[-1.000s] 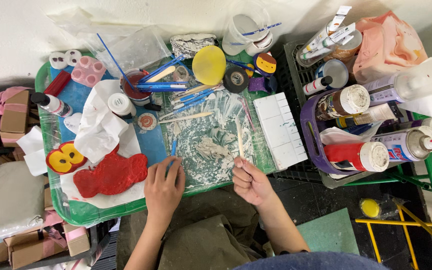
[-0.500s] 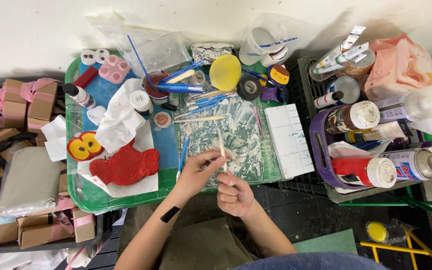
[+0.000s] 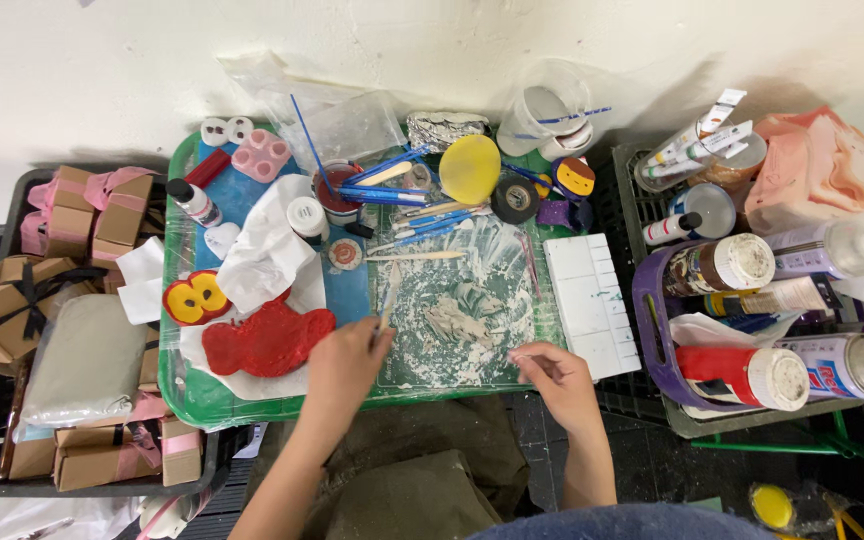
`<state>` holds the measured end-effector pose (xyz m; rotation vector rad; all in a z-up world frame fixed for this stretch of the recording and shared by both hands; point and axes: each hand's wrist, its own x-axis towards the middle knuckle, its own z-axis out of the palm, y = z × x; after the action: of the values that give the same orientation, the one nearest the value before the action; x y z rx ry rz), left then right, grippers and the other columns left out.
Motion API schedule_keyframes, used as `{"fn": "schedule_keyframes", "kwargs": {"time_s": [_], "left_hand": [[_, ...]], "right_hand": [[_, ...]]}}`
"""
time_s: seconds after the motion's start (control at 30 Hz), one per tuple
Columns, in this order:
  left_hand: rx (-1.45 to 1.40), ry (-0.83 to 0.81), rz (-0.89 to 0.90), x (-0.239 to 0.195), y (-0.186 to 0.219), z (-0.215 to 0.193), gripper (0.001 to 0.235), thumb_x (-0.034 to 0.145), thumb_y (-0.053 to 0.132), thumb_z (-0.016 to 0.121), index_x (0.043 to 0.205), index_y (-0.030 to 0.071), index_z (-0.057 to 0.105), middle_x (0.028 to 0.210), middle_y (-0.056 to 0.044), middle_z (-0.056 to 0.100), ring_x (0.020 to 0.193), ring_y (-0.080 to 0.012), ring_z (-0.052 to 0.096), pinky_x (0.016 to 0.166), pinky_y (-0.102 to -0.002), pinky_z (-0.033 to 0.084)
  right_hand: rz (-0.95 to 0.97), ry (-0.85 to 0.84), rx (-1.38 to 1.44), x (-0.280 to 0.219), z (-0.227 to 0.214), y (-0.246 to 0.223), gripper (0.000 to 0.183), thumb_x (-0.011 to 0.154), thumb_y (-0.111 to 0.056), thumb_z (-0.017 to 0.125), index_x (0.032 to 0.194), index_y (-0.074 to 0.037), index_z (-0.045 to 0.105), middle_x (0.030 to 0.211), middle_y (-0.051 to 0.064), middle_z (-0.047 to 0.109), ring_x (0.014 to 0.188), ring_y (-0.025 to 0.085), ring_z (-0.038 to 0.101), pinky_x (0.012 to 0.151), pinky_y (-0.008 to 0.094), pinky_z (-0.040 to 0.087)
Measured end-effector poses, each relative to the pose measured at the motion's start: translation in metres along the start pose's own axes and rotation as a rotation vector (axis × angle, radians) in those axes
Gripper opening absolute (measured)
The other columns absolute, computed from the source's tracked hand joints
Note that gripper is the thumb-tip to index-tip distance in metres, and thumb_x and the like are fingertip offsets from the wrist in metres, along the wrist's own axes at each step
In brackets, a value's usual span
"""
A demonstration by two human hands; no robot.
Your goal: The person mixes a white substance on a plastic sheet using a wooden stick and their hands, occasionally scraping the stick against the material and handling a plastic bag containing more substance.
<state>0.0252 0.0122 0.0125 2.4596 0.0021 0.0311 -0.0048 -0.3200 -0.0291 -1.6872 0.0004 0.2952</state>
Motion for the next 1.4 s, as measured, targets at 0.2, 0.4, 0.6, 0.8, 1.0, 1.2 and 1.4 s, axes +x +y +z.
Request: {"fn": "schedule_keyframes", "kwargs": {"time_s": [0.2,0.4,0.6,0.8,1.0,1.2,1.4], "left_hand": [[0.171,0.104,0.02,0.01,-0.004,0.023,0.023,0.096,0.027,0.068,0.099,0.004,0.066,0.087,-0.013,0.072,0.076,-0.0307,0.071,0.057,-0.042,0.056],[0.077,0.247,0.15,0.017,-0.005,-0.023,0.032,0.088,0.033,0.074,0.105,0.007,0.068,0.092,-0.013,0.071,0.075,-0.0345,0.07,0.062,-0.046,0.056],[0.262,0.498,0.136,0.12,-0.059,-0.113,0.023,0.095,0.024,0.073,0.112,0.008,0.07,0.105,-0.015,0.073,0.098,-0.0396,0.067,0.078,-0.049,0.054],[0.007,0.294,0.006,0.248,-0.089,-0.127,0.078,0.08,0.029,0.087,0.136,-0.005,0.044,0.098,-0.025,0.07,0.093,-0.0422,0.068,0.079,-0.048,0.054],[-0.023,0.111,-0.006,0.292,-0.117,-0.079,0.082,0.063,0.021,0.099,0.112,-0.006,0.038,0.099,-0.026,0.067,0.09,-0.0417,0.069,0.078,-0.044,0.057],[-0.022,0.273,0.105,0.294,-0.144,-0.053,0.082,0.061,0.023,0.101,0.111,-0.003,0.041,0.099,-0.019,0.066,0.088,-0.0396,0.067,0.077,-0.047,0.055],[-0.252,0.358,-0.015,0.292,-0.127,-0.058,0.09,0.057,0.012,0.102,0.109,-0.009,0.032,0.101,-0.026,0.057,0.079,-0.0313,0.068,0.062,-0.039,0.058]], "right_hand": [[-0.1,0.073,-0.068,0.008,0.015,-0.015,0.005,0.096,-0.006,0.071,0.097,-0.003,0.074,0.093,0.003,0.073,0.075,0.01,0.063,0.069,0.025,0.053],[-0.093,0.05,-0.164,0.022,0.023,-0.044,0.013,0.096,-0.008,0.068,0.104,-0.004,0.078,0.092,0.004,0.076,0.073,0.01,0.064,0.065,0.025,0.052],[-0.277,0.097,-0.302,0.037,0.025,-0.07,0.005,0.092,-0.009,0.072,0.094,-0.005,0.075,0.098,0.003,0.076,0.081,0.009,0.069,0.061,0.024,0.052],[-0.195,0.188,-0.196,0.036,0.035,-0.041,0.004,0.094,-0.008,0.071,0.095,-0.005,0.071,0.098,0.004,0.077,0.072,0.01,0.065,0.064,0.026,0.052],[-0.098,0.219,-0.068,0.025,0.023,-0.015,0.006,0.096,-0.009,0.067,0.095,-0.005,0.071,0.092,0.005,0.075,0.073,0.01,0.067,0.068,0.028,0.057],[-0.074,0.216,0.023,0.023,0.008,-0.006,0.006,0.097,-0.008,0.066,0.098,-0.003,0.07,0.092,0.006,0.074,0.074,0.011,0.065,0.069,0.028,0.055],[-0.067,0.166,0.017,0.019,0.011,0.004,0.006,0.096,-0.007,0.066,0.099,-0.003,0.069,0.094,0.006,0.074,0.075,0.01,0.064,0.069,0.026,0.054]]}}
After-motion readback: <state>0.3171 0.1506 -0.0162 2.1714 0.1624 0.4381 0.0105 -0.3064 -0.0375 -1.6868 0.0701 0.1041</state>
